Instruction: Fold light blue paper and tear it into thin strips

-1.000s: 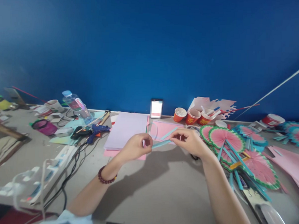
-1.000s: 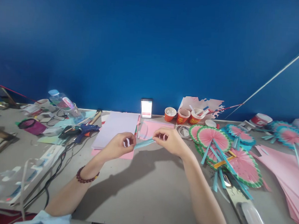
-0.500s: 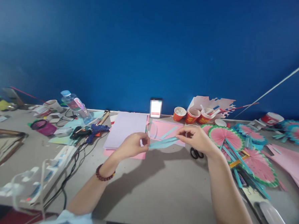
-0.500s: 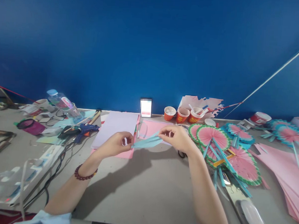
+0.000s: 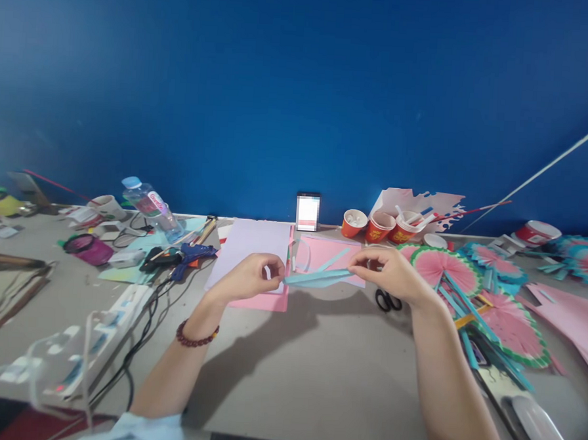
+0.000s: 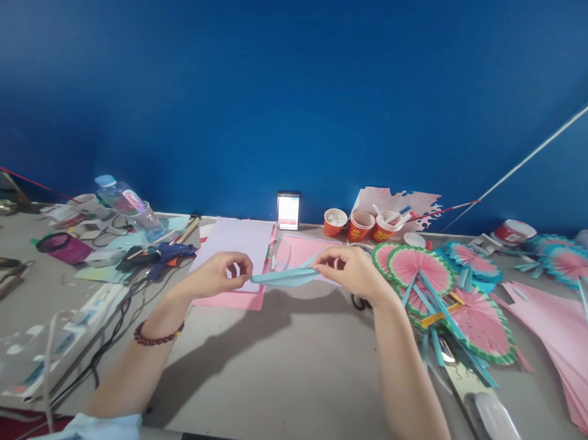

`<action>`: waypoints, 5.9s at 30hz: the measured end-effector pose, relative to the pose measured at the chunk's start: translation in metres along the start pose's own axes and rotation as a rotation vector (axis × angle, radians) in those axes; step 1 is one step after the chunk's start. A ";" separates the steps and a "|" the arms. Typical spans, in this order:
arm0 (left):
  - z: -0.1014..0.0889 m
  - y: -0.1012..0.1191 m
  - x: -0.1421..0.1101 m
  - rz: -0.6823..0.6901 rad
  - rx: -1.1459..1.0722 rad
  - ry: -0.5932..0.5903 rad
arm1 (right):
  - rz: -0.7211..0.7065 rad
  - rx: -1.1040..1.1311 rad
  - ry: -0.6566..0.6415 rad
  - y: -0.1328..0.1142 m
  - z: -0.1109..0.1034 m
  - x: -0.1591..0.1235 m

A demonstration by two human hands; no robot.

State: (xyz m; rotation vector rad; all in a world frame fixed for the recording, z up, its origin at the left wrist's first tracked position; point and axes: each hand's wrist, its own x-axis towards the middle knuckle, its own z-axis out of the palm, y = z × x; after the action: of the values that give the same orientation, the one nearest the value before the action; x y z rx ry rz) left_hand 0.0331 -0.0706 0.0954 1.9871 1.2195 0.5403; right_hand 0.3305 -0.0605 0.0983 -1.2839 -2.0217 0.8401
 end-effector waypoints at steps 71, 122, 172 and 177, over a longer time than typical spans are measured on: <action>0.003 0.009 -0.004 0.130 0.089 0.196 | -0.009 0.075 0.012 0.000 0.005 0.002; 0.037 0.021 -0.003 0.239 0.219 0.202 | -0.356 -0.014 -0.087 -0.026 0.044 0.005; 0.037 0.014 0.003 0.196 0.046 0.358 | 0.015 0.143 0.058 -0.011 0.039 0.010; 0.045 0.014 0.005 0.193 0.003 0.348 | 0.161 0.448 0.080 -0.015 0.056 0.015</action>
State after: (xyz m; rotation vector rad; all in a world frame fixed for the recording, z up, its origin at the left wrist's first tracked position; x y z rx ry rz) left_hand 0.0745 -0.0865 0.0771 2.0840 1.2332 1.0154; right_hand 0.2748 -0.0624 0.0768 -1.2049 -1.5635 1.2145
